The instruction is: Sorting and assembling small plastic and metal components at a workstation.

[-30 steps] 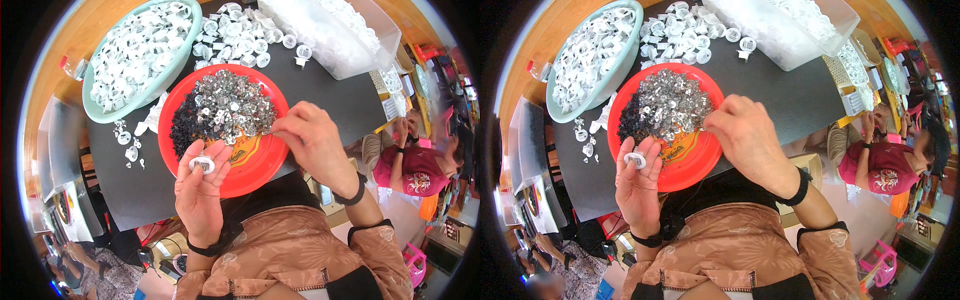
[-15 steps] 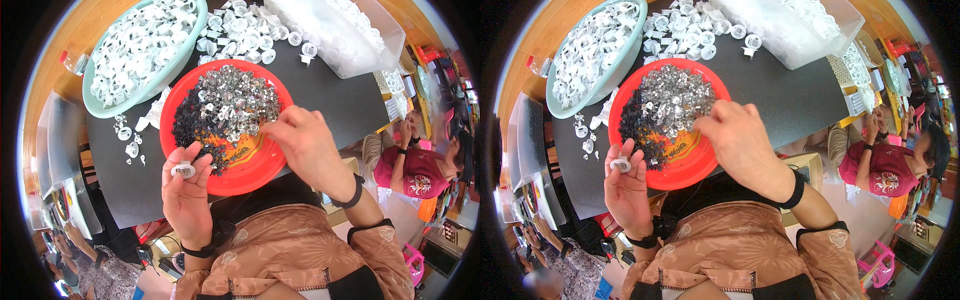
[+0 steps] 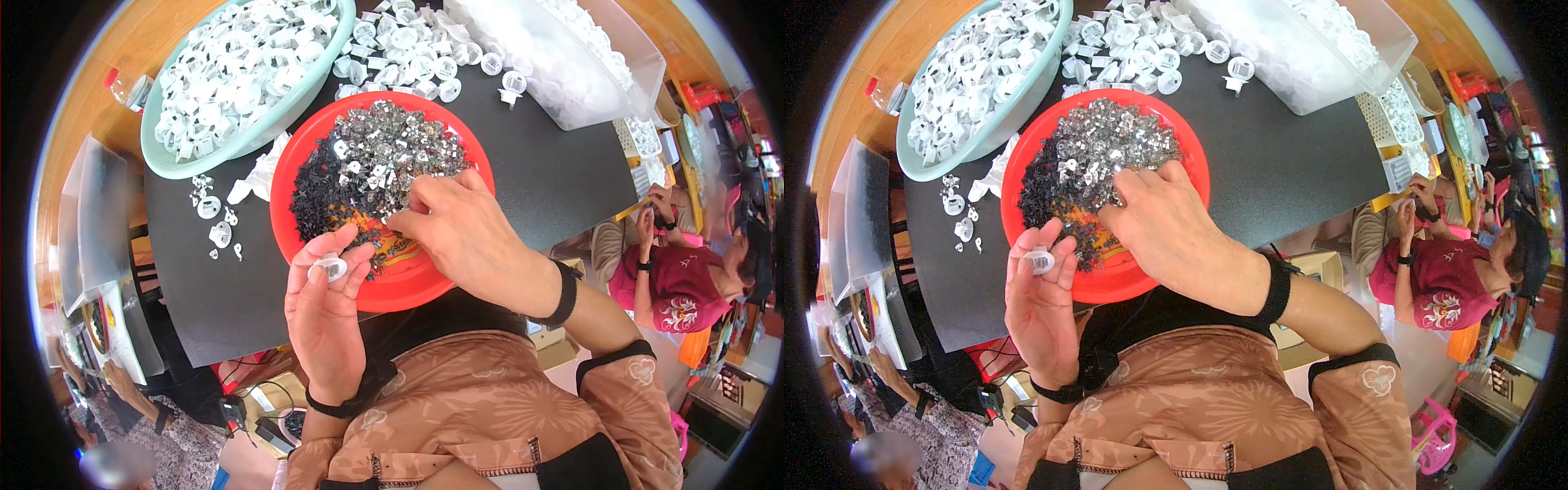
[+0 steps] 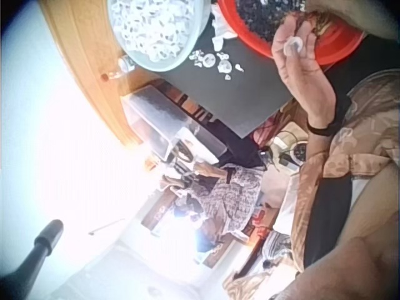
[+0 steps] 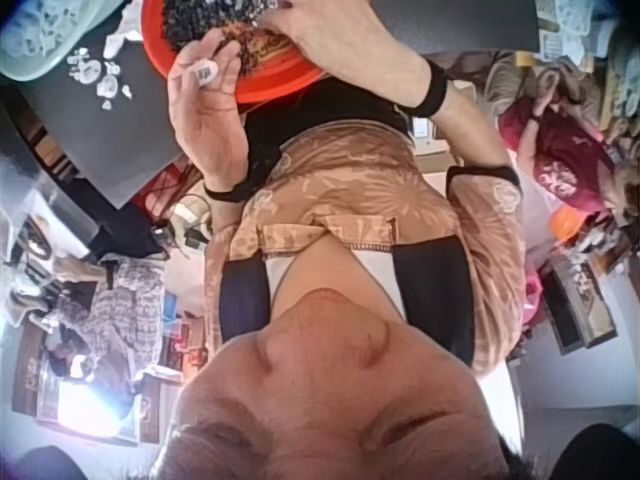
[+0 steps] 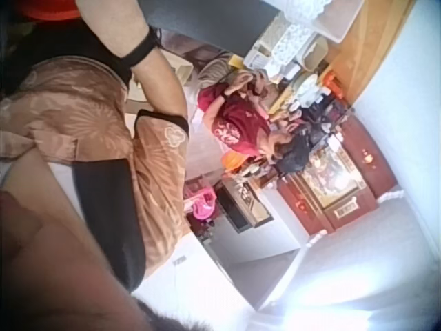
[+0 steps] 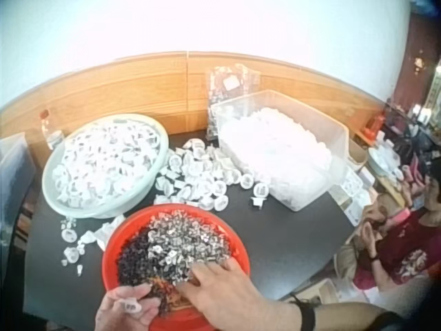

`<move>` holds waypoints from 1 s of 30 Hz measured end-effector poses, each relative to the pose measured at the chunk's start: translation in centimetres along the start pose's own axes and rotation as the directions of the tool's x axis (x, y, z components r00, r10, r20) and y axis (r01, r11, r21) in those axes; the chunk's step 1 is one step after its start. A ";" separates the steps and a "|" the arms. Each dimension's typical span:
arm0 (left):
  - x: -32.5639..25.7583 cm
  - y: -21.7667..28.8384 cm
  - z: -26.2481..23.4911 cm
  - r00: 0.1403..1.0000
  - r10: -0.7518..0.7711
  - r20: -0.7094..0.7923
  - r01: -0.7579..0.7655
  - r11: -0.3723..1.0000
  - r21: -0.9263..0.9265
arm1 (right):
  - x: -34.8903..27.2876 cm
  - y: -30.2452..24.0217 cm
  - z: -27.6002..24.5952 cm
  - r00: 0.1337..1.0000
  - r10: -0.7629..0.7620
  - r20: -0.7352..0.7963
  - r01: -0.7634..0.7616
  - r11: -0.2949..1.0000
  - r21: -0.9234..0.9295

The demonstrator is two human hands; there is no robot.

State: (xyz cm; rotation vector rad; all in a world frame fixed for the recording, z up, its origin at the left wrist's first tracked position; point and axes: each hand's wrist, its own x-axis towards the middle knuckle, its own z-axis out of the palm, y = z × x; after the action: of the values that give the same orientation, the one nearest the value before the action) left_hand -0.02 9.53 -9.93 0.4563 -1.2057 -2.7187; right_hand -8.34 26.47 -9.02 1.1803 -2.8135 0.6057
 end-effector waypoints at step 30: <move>0.2 -1.9 2.9 0.950 0.126 0.286 -0.295 0.657 0.694 | -3.0 -0.6 -2.3 0.921 0.389 -0.025 -0.203 0.534 0.821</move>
State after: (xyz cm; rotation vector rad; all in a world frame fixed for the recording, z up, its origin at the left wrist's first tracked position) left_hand -1.11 12.78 -9.59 0.0613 -2.2509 -2.0087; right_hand -6.07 29.02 -7.27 0.5474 -2.5537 2.0787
